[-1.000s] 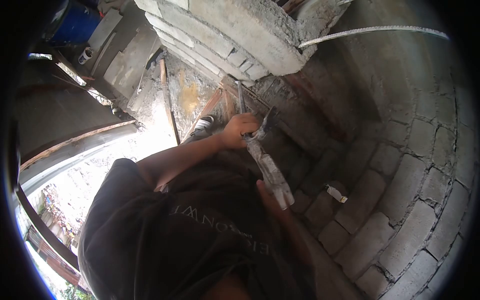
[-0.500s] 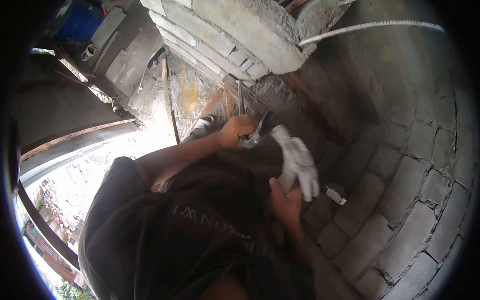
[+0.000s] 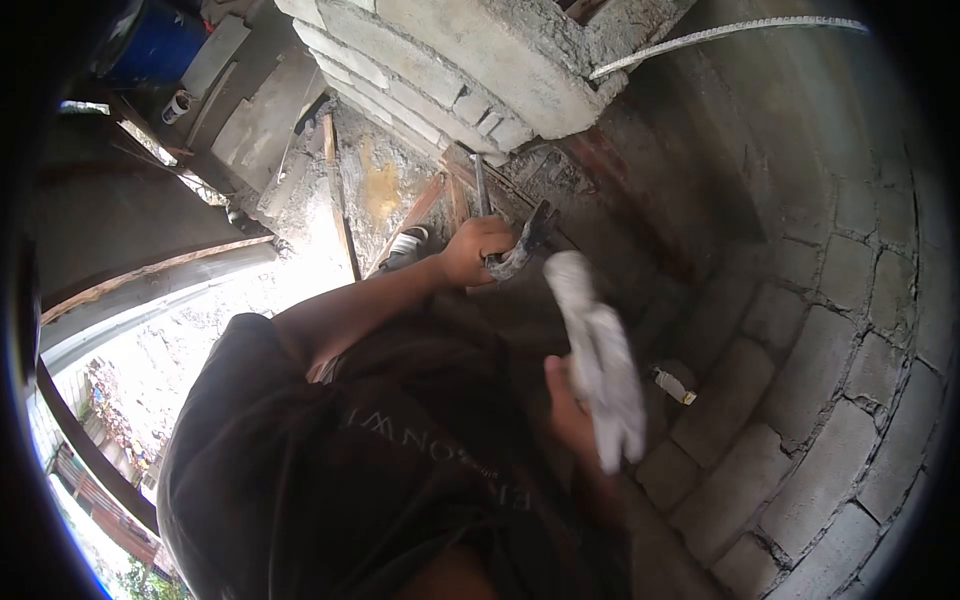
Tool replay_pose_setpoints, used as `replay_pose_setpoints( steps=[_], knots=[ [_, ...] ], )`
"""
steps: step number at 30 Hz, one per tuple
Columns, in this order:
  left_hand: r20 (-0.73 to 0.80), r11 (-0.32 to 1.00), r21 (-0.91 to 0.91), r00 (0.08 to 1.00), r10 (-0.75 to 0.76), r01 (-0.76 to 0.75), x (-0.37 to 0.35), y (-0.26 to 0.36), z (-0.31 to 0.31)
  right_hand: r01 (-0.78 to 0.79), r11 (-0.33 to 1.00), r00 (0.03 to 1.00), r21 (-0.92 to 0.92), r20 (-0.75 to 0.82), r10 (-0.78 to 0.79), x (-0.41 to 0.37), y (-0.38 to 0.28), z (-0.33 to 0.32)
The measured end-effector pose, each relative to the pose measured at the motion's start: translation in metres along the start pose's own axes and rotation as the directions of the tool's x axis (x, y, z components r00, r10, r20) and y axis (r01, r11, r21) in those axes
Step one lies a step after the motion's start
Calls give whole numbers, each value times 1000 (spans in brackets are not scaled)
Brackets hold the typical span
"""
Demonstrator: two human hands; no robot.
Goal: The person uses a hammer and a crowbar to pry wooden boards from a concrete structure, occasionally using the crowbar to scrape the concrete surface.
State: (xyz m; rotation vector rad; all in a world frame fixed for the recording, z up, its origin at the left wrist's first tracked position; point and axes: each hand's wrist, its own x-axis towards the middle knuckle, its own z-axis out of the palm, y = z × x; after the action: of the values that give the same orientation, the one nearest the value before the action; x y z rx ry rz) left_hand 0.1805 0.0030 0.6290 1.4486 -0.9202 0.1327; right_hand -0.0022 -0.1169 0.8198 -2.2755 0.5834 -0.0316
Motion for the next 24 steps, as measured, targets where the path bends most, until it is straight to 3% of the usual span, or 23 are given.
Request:
replay_pose_setpoints(
  steps=[1, 2, 4, 5, 7, 8, 9, 10, 11, 12, 13, 14, 15, 16, 17, 18, 19, 21, 23, 24],
  knots=[
    [-2, 1000, 0, 1000, -4, 4, 1, 2, 0, 3, 998, 998, 64, 58, -7, 1, -15, -20],
    [-1, 1000, 10, 1000, -11, 11, 1, 2, -1, 160, 947, 982, 278, 48, -180, 5, -30, -29],
    [-1, 1000, 18, 1000, -24, 24, -1, 0, 1, 384, 692, 886, 611, -33, -463, 12, -39, -33],
    [-9, 1000, 12, 1000, -11, 12, -2, -3, 4, 383, 692, 885, 612, -30, -464, 9, -28, -28],
    [-21, 1000, 13, 1000, 0, 0, 0, -5, 4, 327, 933, 944, 149, -2, -330, -4, 26, 0],
    [-29, 1000, 18, 1000, 9, -8, 2, -3, 3, 61, 997, 996, 41, 56, -63, -4, 59, 27],
    [-32, 1000, 21, 999, 21, -20, 4, -1, 1, -208, 975, 974, -77, 78, 214, -2, 79, 48],
    [-31, 999, 22, 999, 26, -25, 3, -1, 2, -205, 976, 975, -74, 75, 211, -4, 74, 45],
    [-40, 1000, 10, 999, 5, -4, 6, -6, -1, 19, 975, 999, -222, -45, -30, 4, 64, 41],
    [-41, 1000, -11, 999, -27, 27, 5, -7, -3, 201, 901, 955, -383, -128, -267, 5, 54, 35],
    [-31, 999, -26, 999, -41, 40, -3, -2, 2, -139, 988, 988, -73, -74, 134, 8, 47, 19],
    [-17, 999, -6, 999, -43, 43, -3, -2, 5, -187, 974, 977, 129, -79, 199, 11, 51, 3],
    [-12, 999, 26, 999, -32, 32, 4, -7, 4, -89, 976, 990, 199, -88, 108, 22, 2, -13],
    [-29, 999, 12, 999, -42, 42, 8, 0, 3, -87, 944, 996, 318, 11, 88, 27, -16, -40],
    [-28, 999, 11, 999, -43, 43, 8, -1, 3, -31, 937, 993, 348, -97, 69, 27, -48, -49],
    [-28, 999, 22, 998, -48, 48, 9, -2, 3, 153, 901, 986, 405, -123, -112, 30, -64, -61],
    [-30, 998, 31, 998, -55, 56, 8, -4, 4, 298, 766, 953, 569, -124, -278, 32, -69, -69],
    [4, 998, 23, 998, -60, 60, 7, -8, 5, 445, 648, 891, 619, -232, -390, 23, -69, -69],
    [32, 998, 23, 997, -67, 66, 6, -11, 3, 78, 452, 897, 889, 135, -421, 23, -14, -67],
    [26, 998, 33, 998, -53, 53, 8, -10, 3, 317, 830, 923, 458, 53, -382, 16, 16, -34]
  ],
)
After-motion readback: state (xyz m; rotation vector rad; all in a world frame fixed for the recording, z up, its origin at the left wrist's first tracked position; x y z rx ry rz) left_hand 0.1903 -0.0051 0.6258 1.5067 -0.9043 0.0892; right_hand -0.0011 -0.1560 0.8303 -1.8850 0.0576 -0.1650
